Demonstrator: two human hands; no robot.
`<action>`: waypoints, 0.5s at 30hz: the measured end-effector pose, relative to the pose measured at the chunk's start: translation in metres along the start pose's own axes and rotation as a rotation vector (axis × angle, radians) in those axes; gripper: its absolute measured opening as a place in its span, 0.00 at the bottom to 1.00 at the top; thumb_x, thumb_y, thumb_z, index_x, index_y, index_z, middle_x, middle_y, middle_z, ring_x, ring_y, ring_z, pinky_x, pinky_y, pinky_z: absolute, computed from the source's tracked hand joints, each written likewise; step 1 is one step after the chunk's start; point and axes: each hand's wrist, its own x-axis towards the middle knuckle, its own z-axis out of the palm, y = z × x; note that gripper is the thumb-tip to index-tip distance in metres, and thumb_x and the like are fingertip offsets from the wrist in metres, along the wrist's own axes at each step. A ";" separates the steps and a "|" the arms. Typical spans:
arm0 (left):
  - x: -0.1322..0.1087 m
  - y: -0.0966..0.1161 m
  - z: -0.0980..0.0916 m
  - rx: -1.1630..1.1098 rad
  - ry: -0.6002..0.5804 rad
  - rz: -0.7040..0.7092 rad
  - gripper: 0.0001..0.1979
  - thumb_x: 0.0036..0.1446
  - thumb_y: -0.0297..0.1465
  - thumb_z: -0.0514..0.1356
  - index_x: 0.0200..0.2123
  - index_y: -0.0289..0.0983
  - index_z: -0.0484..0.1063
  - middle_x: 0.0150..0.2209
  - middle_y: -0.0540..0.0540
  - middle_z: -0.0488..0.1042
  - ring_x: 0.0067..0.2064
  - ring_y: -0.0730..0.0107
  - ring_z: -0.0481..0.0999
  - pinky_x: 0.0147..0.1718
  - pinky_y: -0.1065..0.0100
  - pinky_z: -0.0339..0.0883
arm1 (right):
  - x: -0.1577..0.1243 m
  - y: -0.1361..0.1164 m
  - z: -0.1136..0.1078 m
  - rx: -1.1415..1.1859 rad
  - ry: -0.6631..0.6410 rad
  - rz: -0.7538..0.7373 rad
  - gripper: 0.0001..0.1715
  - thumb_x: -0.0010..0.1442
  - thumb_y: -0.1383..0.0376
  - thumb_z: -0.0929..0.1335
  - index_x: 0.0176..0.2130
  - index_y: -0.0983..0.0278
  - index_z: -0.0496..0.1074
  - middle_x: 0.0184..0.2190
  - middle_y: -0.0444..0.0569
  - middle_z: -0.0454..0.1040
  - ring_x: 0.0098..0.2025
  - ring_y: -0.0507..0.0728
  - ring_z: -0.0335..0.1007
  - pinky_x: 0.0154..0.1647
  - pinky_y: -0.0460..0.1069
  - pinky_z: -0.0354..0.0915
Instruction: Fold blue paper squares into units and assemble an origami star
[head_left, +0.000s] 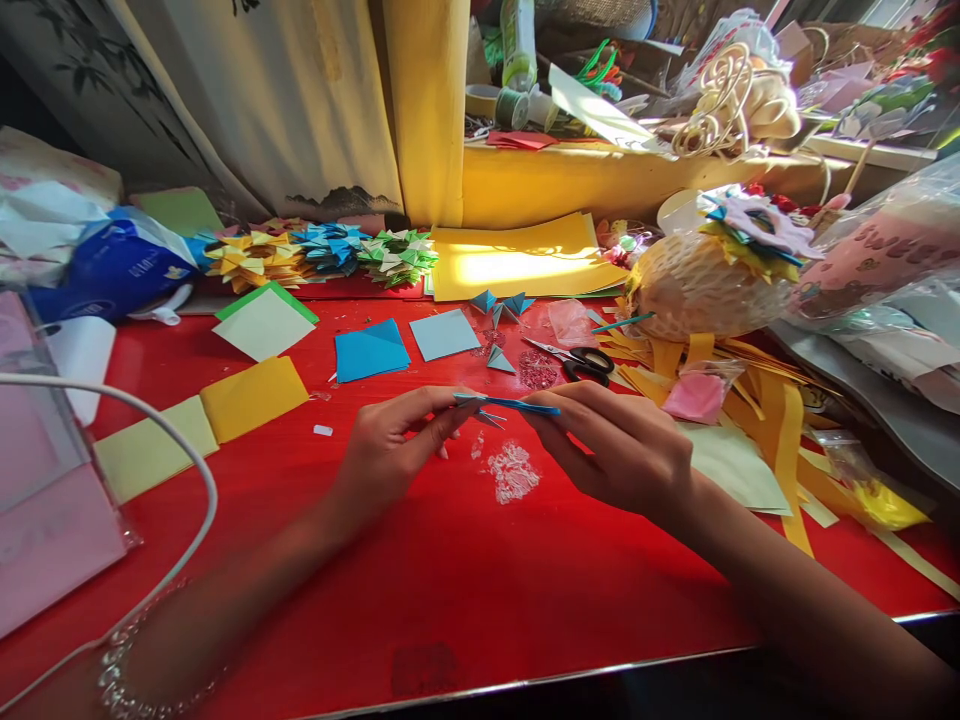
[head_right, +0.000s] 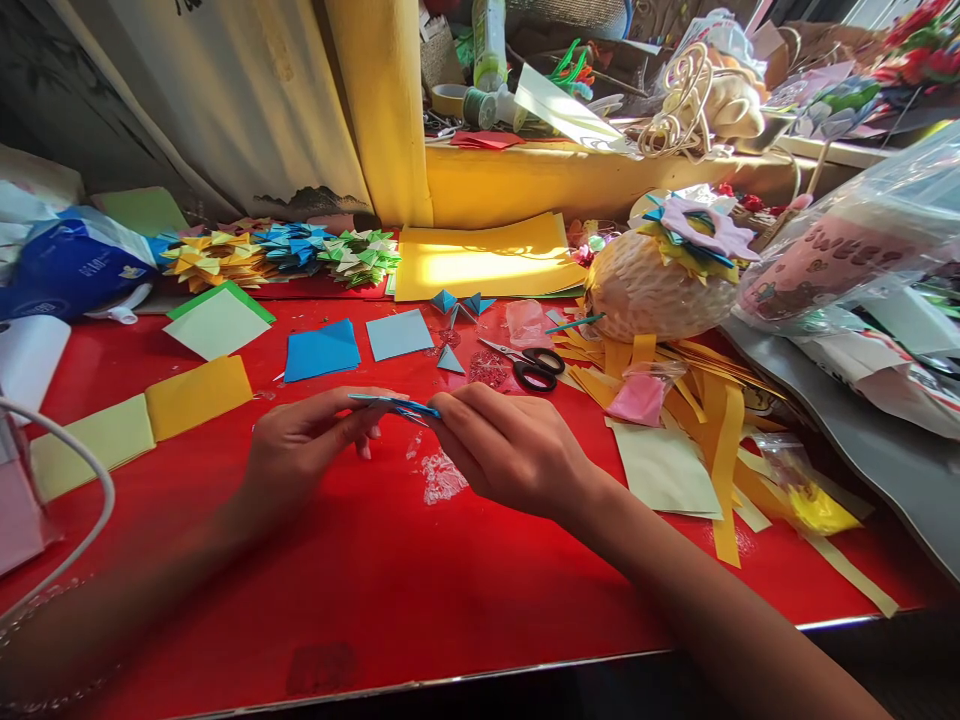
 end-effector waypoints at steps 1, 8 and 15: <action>0.000 0.000 0.000 0.011 0.000 0.008 0.07 0.53 0.31 0.58 0.34 0.40 0.76 0.22 0.52 0.70 0.21 0.78 0.67 0.22 0.75 0.64 | 0.000 0.000 0.000 0.002 -0.006 0.000 0.05 0.57 0.71 0.63 0.35 0.64 0.68 0.26 0.48 0.73 0.25 0.50 0.66 0.22 0.46 0.60; -0.002 -0.002 0.000 0.033 -0.035 0.093 0.09 0.55 0.31 0.56 0.38 0.40 0.75 0.26 0.50 0.72 0.25 0.77 0.67 0.23 0.75 0.64 | -0.004 0.001 -0.001 0.031 -0.022 -0.005 0.08 0.58 0.71 0.63 0.38 0.63 0.68 0.27 0.47 0.72 0.29 0.51 0.68 0.25 0.45 0.63; -0.002 -0.004 0.000 0.039 -0.038 0.106 0.10 0.55 0.30 0.56 0.38 0.41 0.75 0.26 0.51 0.71 0.25 0.76 0.68 0.24 0.75 0.63 | 0.000 -0.001 0.000 0.131 -0.025 0.090 0.06 0.59 0.70 0.62 0.32 0.63 0.68 0.25 0.47 0.71 0.26 0.50 0.66 0.25 0.45 0.62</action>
